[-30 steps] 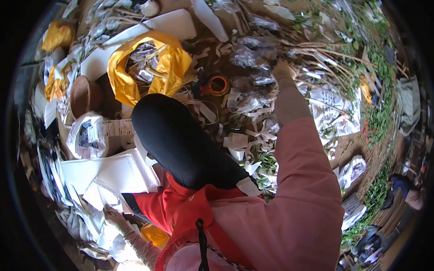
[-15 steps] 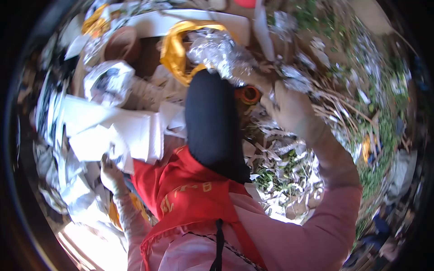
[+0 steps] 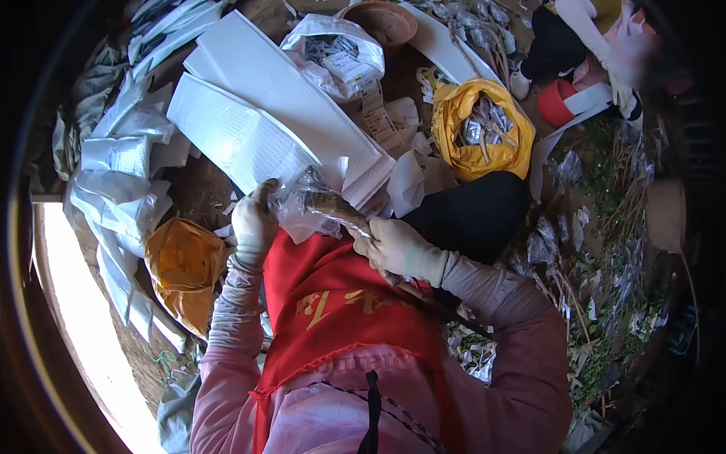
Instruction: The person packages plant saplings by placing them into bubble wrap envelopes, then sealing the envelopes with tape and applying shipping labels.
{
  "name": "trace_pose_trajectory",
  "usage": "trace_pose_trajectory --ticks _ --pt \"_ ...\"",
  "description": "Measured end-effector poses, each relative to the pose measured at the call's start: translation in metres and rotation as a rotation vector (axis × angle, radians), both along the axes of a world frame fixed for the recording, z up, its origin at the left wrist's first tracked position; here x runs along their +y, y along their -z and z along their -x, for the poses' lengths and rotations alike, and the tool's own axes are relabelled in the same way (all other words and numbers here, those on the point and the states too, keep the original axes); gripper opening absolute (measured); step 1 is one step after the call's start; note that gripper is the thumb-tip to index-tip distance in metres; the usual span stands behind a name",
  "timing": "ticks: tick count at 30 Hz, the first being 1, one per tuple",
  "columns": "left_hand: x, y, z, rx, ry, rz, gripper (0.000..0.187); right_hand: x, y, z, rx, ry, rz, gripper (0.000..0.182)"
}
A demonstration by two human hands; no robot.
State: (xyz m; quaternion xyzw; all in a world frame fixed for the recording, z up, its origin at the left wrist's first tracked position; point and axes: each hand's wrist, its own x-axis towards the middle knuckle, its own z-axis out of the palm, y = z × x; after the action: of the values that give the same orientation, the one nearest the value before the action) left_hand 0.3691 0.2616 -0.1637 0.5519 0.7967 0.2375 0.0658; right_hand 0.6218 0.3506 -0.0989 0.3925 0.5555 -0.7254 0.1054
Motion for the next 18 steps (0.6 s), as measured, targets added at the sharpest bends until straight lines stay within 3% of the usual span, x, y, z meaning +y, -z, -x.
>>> trace_pose_trajectory --ticks 2,4,5,7,9,12,14,16,17,18 --pt "-0.003 0.014 -0.008 0.064 -0.015 0.067 0.035 -0.006 0.021 0.008 -0.007 -0.021 -0.064 0.011" --pt "0.001 0.02 -0.005 -0.053 -0.079 -0.056 0.033 -0.016 0.004 0.026 -0.066 -0.046 -0.151 0.013" --pt "0.003 0.02 -0.002 -0.059 -0.095 -0.092 0.032 -0.023 0.04 0.017 0.004 -0.256 -0.499 0.019" --pt "0.008 0.011 0.0 -0.066 -0.126 -0.157 0.031 -0.03 0.049 0.023 0.006 -0.477 -0.917 0.026" --pt "0.004 0.008 -0.006 0.0 -0.057 -0.152 0.029 -0.029 0.035 0.032 -0.14 -0.491 -1.076 0.031" --pt "-0.004 0.01 0.001 0.034 -0.008 -0.184 0.033 -0.02 0.036 0.046 -0.08 -0.396 -1.019 0.028" --pt "-0.011 0.007 0.007 0.034 -0.002 -0.192 0.035 -0.008 0.026 0.058 -0.144 -0.19 -0.497 0.026" --pt "-0.018 0.007 0.012 0.016 -0.004 -0.197 0.038 0.0 0.056 0.06 0.156 -0.027 -0.489 0.024" --pt "-0.014 0.008 0.01 -0.004 -0.009 -0.253 0.039 -0.001 0.056 0.065 0.078 -0.09 -0.493 0.024" --pt "-0.009 0.004 0.006 0.042 0.005 -0.243 0.039 -0.004 0.047 0.079 -0.01 -0.2 -0.669 0.024"
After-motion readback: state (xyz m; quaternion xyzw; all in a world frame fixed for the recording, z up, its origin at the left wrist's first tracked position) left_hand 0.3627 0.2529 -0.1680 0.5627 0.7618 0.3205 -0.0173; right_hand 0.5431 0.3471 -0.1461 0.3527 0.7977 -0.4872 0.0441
